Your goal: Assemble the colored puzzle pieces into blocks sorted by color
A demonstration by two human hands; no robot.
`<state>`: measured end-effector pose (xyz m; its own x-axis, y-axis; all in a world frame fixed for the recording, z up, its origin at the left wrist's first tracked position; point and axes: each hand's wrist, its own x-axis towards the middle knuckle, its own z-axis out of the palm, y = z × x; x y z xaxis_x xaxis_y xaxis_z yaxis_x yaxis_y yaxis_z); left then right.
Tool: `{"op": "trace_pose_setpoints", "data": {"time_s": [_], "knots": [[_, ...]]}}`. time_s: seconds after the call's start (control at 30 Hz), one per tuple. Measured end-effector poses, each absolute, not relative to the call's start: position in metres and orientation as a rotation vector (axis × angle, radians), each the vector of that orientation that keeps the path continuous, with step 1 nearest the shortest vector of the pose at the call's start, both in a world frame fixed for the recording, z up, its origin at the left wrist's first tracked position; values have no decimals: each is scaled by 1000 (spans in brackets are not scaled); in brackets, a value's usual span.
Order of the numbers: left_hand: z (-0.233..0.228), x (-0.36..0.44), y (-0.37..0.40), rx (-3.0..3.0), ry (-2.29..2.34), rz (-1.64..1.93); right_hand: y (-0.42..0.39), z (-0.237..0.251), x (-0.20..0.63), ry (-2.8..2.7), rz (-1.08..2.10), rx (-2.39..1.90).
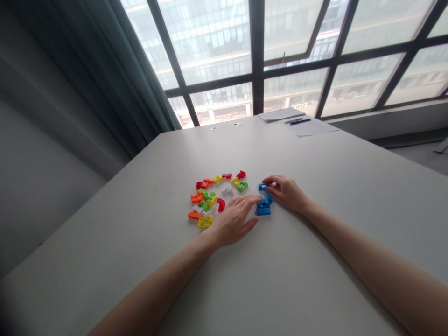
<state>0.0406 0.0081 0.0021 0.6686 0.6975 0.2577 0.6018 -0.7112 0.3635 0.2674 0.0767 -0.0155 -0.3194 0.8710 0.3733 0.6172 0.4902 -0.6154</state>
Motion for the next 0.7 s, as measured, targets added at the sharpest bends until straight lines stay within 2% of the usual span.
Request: {"op": "trace_pose_setpoints", "data": {"time_s": [0.7], "knots": [[4,39,7,2763,973,486,76,-12,268,-2008,540,-1263]]}}
